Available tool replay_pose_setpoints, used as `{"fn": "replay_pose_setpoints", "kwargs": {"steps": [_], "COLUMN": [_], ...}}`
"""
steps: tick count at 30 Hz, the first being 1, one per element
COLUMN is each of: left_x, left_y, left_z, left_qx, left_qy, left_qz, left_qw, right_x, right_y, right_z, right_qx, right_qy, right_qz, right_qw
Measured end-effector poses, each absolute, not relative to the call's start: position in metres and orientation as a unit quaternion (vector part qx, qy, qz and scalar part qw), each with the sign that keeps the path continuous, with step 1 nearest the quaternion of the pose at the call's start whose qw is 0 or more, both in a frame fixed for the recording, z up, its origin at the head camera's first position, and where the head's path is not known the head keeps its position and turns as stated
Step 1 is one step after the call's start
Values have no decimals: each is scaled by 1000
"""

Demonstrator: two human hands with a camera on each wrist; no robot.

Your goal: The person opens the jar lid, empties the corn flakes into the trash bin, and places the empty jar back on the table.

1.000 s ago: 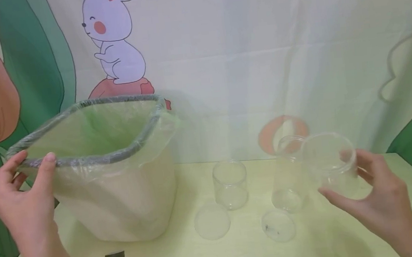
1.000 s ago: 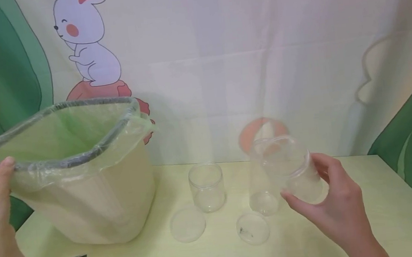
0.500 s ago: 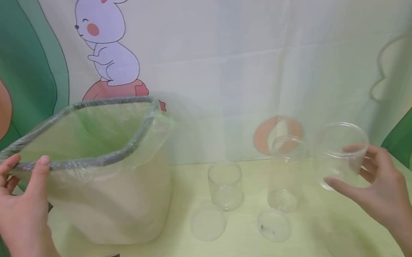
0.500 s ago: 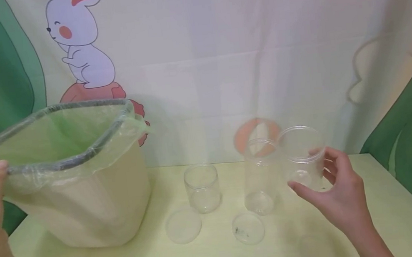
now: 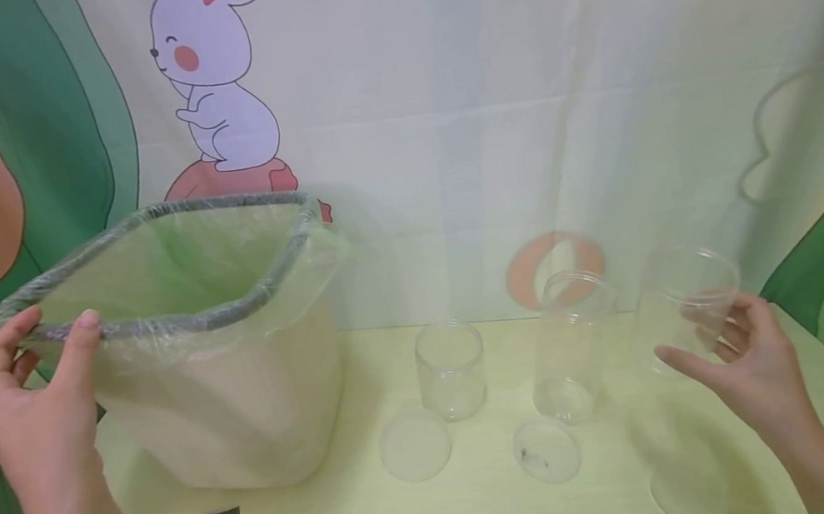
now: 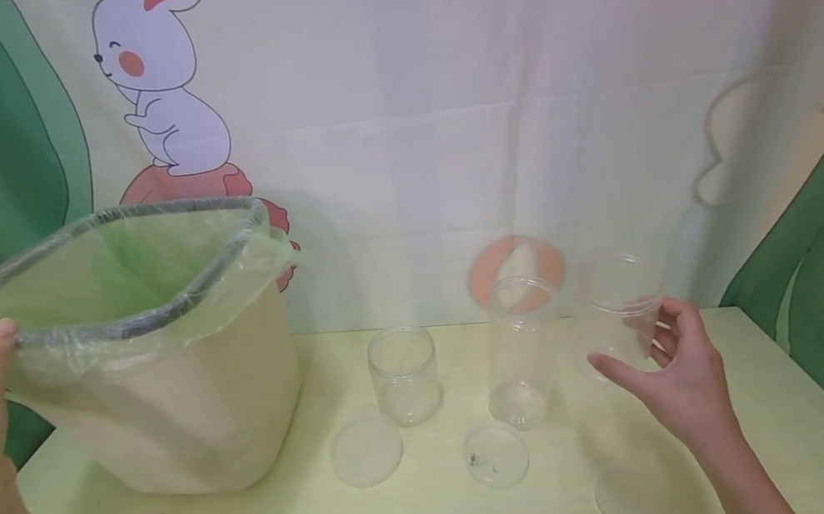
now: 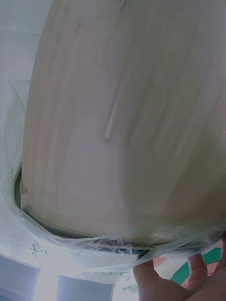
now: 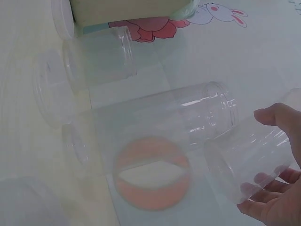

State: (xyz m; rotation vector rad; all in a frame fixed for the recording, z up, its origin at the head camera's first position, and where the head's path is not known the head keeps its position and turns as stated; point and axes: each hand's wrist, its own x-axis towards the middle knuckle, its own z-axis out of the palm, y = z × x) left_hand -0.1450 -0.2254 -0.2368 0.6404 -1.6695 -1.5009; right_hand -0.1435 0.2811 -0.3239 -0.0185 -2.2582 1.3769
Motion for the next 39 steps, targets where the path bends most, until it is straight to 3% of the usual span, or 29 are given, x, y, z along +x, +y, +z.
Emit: {"fn": "replay_pose_setpoints", "kwargs": {"steps": [16,28,39], "left_x": [-146,-145,-145], "left_y": [-224,-223,-224], "left_z": [-237,-237,-237], "left_qx": [253,260,252], "left_qy": [-682,-690,-684], "left_qz": [-560,-552,-557], "left_qw": [396,390,398], "right_x": [-159,-213,-212], "right_y": [304,371,374], "right_z": [-344,-430,-435], "right_qx": [-37,-38,-64], "right_qy": [-839,-846,-861], "right_qz": [510,500,482], "right_qw": [183,183,150]}}
